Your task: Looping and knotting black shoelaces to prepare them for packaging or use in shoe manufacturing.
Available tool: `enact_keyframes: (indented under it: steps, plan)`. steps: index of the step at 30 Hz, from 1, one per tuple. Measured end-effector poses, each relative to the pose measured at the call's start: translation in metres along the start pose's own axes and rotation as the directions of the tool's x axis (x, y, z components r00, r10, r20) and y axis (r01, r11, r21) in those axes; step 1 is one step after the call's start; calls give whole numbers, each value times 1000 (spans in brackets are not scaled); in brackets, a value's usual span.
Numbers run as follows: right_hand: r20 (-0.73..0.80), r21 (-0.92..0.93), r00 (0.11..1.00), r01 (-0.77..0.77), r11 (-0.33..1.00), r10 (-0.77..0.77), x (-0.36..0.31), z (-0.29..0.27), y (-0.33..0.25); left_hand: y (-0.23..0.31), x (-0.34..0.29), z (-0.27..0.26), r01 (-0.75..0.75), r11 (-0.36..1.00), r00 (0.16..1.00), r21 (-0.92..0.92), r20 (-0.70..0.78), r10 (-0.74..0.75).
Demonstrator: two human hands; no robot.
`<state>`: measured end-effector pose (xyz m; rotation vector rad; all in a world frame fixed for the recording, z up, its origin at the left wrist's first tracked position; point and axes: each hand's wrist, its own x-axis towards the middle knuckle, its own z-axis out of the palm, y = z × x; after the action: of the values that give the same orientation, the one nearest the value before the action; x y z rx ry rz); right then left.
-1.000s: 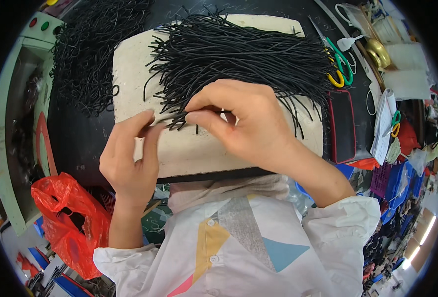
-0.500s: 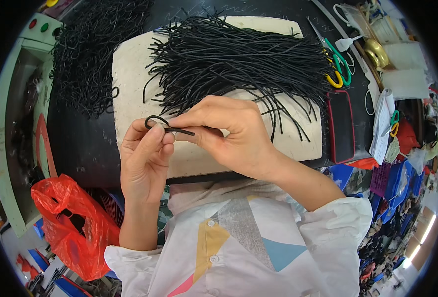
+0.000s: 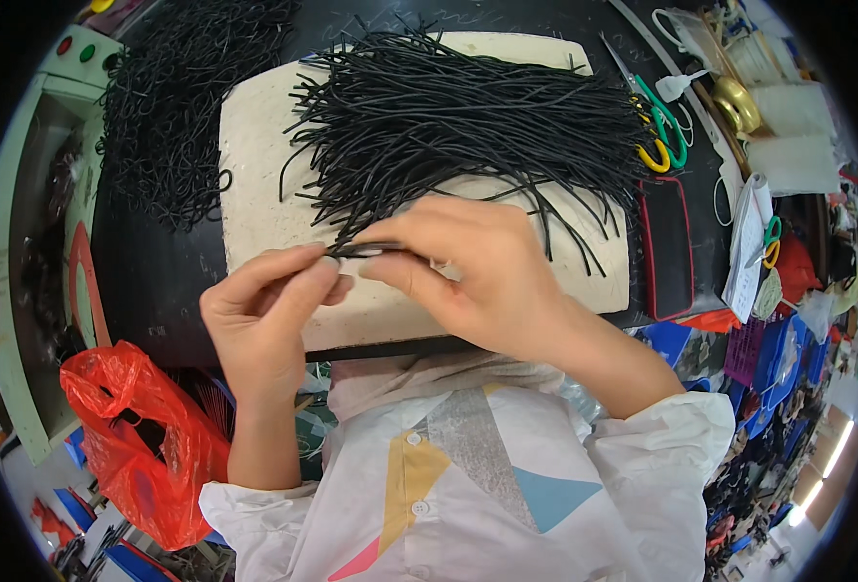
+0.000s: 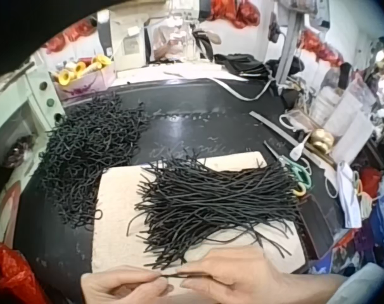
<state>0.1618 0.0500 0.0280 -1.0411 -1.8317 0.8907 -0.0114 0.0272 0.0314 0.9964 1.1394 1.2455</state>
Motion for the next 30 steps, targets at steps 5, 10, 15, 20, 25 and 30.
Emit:
enact_keyframes:
  steps: [5, 10, 15, 20, 25, 30]
  plan:
    - [150, -478, 956, 293, 828, -252, 11, -22, -1, 8, 0, -11, 8, 997, 999, -83, -40, -11]
    - [213, 471, 902, -431, 770, 374, 11, -11, -7, -11, 2, -7, 31, 978, 998, -206, -49, -42]
    - [186, 671, 858, -467, 576, 480, 10, 4, -1, -19, -5, 2, -54, 995, 998, -80, 9, 55]
    - [134, 513, 884, -448, 732, 447, 3, 4, 5, -11, -4, 3, 121, 985, 992, -121, -8, -122]
    - [220, 327, 942, -318, 890, 255, 19, -8, 6, -10, -8, -4, 325, 944, 914, 61, 236, -330]
    - [437, 463, 823, -552, 693, 364, 36, -5, 1, -9, -15, -2, 376, 923, 848, 85, 370, -379]
